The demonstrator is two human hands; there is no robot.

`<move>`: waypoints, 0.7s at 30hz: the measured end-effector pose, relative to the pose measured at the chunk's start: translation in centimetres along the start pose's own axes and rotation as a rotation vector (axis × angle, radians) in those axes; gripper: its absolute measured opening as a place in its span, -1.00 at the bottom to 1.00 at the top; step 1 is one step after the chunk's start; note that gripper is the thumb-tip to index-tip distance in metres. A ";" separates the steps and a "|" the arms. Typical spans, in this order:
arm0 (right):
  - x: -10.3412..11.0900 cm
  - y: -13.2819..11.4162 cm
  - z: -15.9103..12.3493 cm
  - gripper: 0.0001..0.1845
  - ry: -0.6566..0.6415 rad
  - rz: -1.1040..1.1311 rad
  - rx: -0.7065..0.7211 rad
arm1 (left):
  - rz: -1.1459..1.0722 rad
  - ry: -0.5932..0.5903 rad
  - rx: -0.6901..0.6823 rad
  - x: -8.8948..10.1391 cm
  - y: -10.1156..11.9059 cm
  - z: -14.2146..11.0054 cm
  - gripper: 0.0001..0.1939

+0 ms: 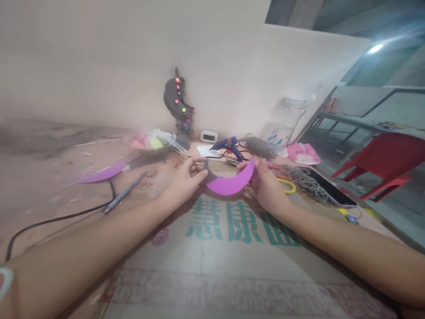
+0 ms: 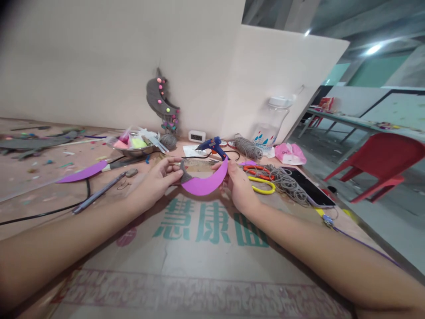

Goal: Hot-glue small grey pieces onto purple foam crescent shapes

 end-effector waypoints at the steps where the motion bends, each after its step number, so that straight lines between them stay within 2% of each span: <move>1: -0.1 -0.1 -0.1 -0.40 -0.010 -0.053 0.004 | -0.006 0.015 -0.002 0.2 0.0 0.1 -0.59; 5: -0.9 -0.2 -0.5 -0.58 -0.070 -0.387 -0.083 | 0.037 0.003 -0.021 0.5 -0.4 0.3 -0.57; 7: -1.3 -0.1 -0.7 -0.59 -0.094 -0.432 -0.130 | 0.091 -0.021 -0.032 0.5 -0.7 0.4 -0.56; 12: -0.5 0.5 -0.4 -0.58 0.005 -0.165 -0.146 | 0.113 -0.097 -0.080 -0.3 -0.2 -0.3 -0.41; 17: 0.1 1.6 0.1 -0.62 0.033 -0.036 -0.168 | 0.294 -0.130 -0.160 -1.0 0.8 -1.2 -0.60; 21: 0.5 2.1 0.3 -0.64 0.075 0.000 -0.167 | 0.388 -0.155 -0.179 -1.4 1.2 -1.6 -0.63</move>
Point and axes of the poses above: each hand's wrist, its own z-axis towards the middle knuckle, its own x-axis out of the back of the hand, y = z × x, the point moved 7 cm from there along z, towards the middle knuckle, and after that the axes turned 3 degrees about x, right-handed, at the moved point
